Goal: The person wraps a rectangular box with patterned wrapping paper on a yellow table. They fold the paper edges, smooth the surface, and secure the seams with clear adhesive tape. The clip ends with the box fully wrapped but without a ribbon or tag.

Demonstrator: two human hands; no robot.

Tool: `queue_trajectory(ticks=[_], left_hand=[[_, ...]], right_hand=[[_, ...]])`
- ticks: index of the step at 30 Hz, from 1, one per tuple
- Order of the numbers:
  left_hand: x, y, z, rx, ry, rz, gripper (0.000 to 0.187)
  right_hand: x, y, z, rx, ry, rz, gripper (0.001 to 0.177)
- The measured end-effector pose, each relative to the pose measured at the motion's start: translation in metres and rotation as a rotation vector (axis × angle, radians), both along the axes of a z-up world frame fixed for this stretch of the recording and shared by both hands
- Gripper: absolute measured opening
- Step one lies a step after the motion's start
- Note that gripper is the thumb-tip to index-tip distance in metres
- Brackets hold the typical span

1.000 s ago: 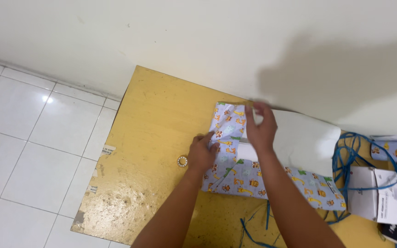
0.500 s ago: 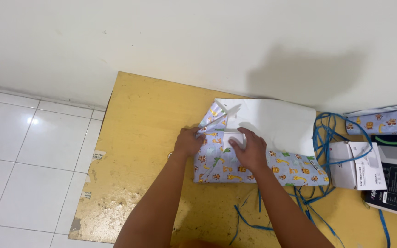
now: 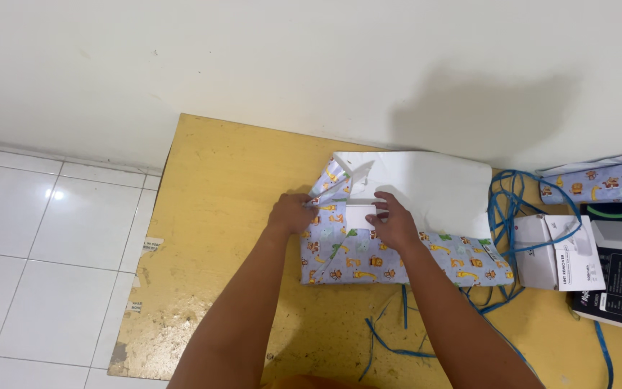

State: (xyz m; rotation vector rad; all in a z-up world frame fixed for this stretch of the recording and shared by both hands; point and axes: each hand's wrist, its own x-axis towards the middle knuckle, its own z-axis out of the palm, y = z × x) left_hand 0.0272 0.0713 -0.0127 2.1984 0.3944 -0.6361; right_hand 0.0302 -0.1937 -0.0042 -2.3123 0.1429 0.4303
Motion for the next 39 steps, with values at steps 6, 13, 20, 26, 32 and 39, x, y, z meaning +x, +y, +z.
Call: queue_trajectory(ticks=[6, 13, 20, 26, 32, 39], left_hand=[[0.011, 0.0, -0.011, 0.0, -0.014, 0.024, 0.044], [0.019, -0.007, -0.022, 0.018, 0.006, -0.041, 0.049], [0.016, -0.023, 0.0, 0.171, 0.02, -0.128, 0.061], [0.02, -0.038, 0.008, 0.195, -0.046, -0.188, 0.068], [0.033, -0.043, 0.007, 0.2, 0.03, -0.274, 0.065], [0.036, -0.039, 0.009, 0.136, 0.082, -0.306, 0.068]], right_hand=[[0.008, -0.002, -0.004, -0.011, 0.044, 0.021, 0.062], [0.008, -0.002, -0.002, -0.02, 0.068, 0.026, 0.056], [0.009, -0.001, -0.002, -0.028, 0.061, 0.038, 0.055], [0.009, -0.001, 0.0, -0.028, 0.028, 0.058, 0.053], [0.012, -0.004, -0.001, -0.034, 0.043, 0.086, 0.055], [0.033, -0.015, -0.022, 0.09, 0.097, 0.185, 0.062]])
